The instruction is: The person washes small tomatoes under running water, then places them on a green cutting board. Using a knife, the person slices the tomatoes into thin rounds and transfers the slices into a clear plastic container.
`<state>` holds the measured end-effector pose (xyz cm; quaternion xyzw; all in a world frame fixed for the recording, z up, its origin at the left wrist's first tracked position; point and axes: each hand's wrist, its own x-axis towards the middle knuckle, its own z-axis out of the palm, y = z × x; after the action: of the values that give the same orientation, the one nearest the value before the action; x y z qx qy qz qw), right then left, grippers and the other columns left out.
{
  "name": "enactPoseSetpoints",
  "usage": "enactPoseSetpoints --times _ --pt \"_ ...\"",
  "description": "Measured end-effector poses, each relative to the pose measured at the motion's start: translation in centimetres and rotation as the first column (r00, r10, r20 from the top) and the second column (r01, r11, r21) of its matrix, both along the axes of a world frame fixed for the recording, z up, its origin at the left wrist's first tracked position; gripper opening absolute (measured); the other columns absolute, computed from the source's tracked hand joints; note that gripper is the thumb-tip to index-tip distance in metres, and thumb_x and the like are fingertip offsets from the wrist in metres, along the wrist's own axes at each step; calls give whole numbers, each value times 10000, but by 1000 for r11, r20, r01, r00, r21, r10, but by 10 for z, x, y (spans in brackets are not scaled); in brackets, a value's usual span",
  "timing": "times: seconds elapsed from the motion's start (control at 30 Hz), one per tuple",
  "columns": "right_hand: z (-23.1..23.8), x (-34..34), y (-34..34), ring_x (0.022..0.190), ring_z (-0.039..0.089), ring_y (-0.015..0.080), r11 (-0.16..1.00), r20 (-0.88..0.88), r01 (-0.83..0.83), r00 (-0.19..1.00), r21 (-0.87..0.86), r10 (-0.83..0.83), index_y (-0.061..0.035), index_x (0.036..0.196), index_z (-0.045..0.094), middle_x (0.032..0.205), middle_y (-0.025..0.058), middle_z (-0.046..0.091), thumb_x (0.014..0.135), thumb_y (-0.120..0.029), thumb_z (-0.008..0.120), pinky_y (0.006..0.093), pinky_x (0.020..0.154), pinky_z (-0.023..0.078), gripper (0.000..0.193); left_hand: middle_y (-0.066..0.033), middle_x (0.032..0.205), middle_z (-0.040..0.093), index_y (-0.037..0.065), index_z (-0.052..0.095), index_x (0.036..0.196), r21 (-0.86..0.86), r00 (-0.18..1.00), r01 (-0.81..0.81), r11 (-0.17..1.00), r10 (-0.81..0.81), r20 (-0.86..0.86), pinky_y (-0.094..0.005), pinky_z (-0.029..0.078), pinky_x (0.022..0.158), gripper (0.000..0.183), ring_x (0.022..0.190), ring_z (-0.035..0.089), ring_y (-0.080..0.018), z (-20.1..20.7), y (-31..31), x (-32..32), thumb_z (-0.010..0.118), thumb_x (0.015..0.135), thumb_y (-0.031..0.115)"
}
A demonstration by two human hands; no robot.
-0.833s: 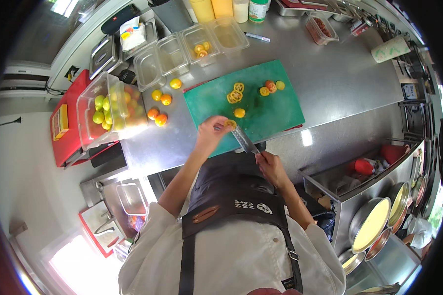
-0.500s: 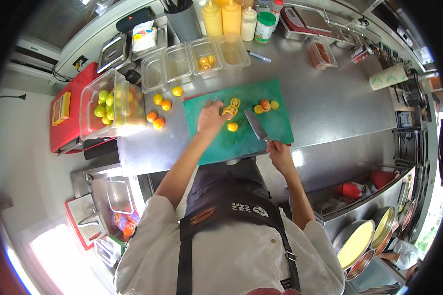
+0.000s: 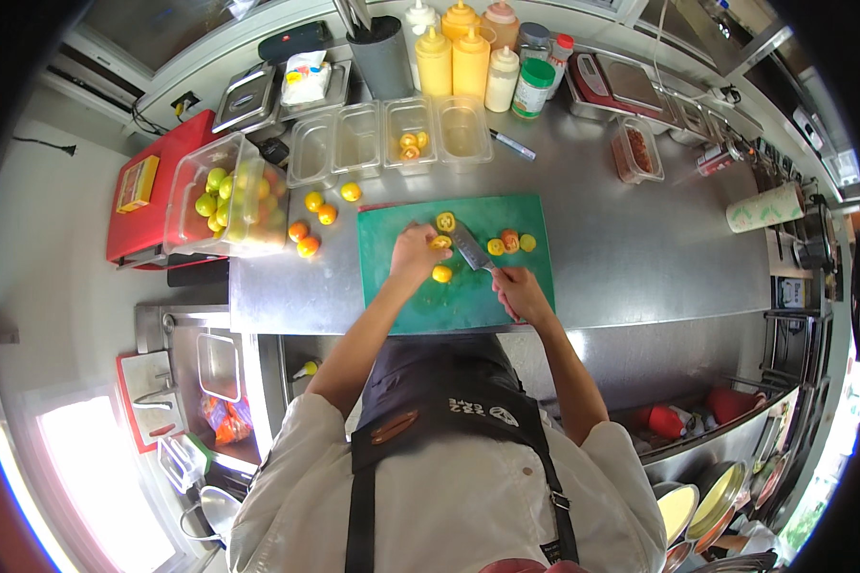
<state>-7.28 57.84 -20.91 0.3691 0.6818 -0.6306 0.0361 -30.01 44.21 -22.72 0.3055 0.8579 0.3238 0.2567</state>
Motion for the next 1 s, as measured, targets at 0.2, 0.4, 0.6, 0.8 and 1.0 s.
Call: enactPoseSetpoints --times 0.2,0.4,0.6,0.8,1.0 --pt "15 -7 11 357 454 111 999 -84 -34 996 12 35 -21 836 594 569 18 514 1136 -367 546 318 351 340 460 -68 977 770 2 749 1073 358 763 -386 851 76 642 -309 629 729 319 853 737 -142 19 -3 -25 930 861 158" --pt "73 -55 21 421 531 189 965 -161 -71 980 252 115 31 839 623 605 92 567 1111 -367 591 405 422 416 483 -80 1029 772 -5 730 1060 557 849 -381 738 40 527 -294 669 797 248 899 748 -131 44 33 -75 891 902 97" --pt "120 -74 36 642 652 410 890 -8 -58 998 452 69 56 893 639 720 229 646 1097 -336 596 501 608 482 445 -145 1086 785 -17 703 1067 430 968 -245 869 193 162 -343 644 779 370 922 764 -197 89 82 -144 936 856 178" --pt "81 -12 -7 797 641 533 803 -97 30 995 595 35 43 918 628 848 282 680 1055 -247 662 549 659 486 322 -186 1124 771 18 695 1160 327 882 -73 942 214 -420 -446 592 886 479 1026 754 -350 116 33 -129 905 837 303" --pt "13 7 -98 810 650 533 845 -119 -4 990 535 80 12 934 615 837 281 674 1030 -180 686 578 679 488 227 -189 1113 764 42 750 1081 37 928 -170 985 173 -331 -436 597 831 239 936 768 -302 77 -93 -130 811 889 172"
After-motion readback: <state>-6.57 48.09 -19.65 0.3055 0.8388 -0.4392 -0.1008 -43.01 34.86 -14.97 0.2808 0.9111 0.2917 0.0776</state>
